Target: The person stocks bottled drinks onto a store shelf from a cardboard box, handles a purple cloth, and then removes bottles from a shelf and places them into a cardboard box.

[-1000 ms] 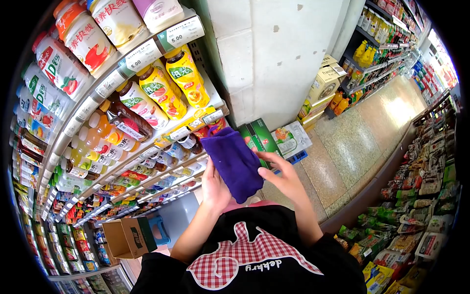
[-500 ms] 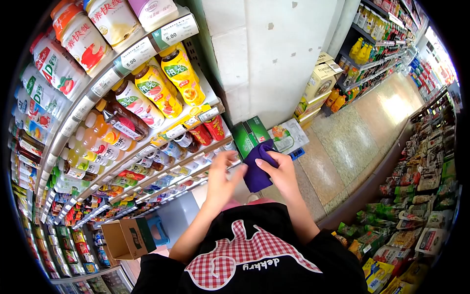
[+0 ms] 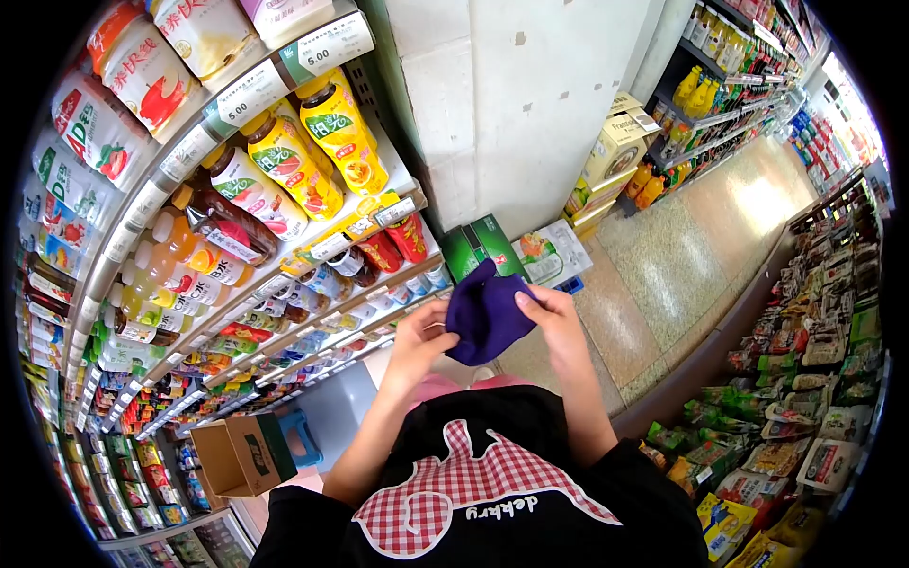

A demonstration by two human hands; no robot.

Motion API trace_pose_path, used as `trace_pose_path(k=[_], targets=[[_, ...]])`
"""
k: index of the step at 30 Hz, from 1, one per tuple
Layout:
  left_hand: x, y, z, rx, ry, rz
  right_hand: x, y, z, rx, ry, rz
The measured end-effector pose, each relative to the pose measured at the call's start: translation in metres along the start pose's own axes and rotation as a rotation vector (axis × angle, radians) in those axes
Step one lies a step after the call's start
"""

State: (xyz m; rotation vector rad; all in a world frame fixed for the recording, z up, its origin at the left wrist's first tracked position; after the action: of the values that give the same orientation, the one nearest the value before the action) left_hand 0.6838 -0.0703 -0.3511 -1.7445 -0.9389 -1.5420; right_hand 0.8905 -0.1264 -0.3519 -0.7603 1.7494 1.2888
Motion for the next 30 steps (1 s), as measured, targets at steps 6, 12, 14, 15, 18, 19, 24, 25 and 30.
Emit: trace_pose_path(k=[6,12,14,15,18,19,24,25,30], targets=[[-0.018,-0.013,-0.015,0.026,-0.201,-0.357,0.001,-0.037,0.001,0.021,-0.027,0.070],[-0.018,-0.005,-0.017,0.084,-0.220,-0.386,-0.011,-0.030,-0.004,0.032,0.025,0.200],[-0.018,-0.007,-0.016,0.160,-0.178,-0.096,-0.014,-0.025,-0.004,0.047,0.036,0.177],[-0.017,-0.006,-0.015,0.231,-0.113,0.168,-0.013,-0.021,-0.004,0.054,0.034,0.147],[0.009,0.005,-0.012,0.295,0.135,0.680,-0.003,-0.010,-0.003,0.038,-0.025,0.013],[0.021,0.013,-0.010,0.216,0.207,0.704,-0.008,0.003,-0.007,0.049,-0.046,-0.020],[0.047,0.050,-0.003,0.178,0.473,0.856,-0.001,0.012,-0.009,0.013,-0.002,-0.019],[0.049,0.054,-0.002,0.217,0.452,0.912,-0.002,0.012,-0.010,0.008,-0.006,-0.029],[0.056,0.052,0.000,0.263,0.519,1.019,-0.010,0.019,-0.020,0.104,0.228,0.168]])
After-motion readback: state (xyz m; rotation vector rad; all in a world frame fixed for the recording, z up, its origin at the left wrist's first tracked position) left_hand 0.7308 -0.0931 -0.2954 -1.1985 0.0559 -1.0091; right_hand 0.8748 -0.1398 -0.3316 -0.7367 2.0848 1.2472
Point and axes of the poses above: each hand's wrist, its own z-axis towards the middle knuckle, its own y-axis out of the palm, x = y × z, the point moved 3 cm from there along z, towards the middle knuckle, and after that the axes turned 13 degrees about z, right-handed, at the moved point
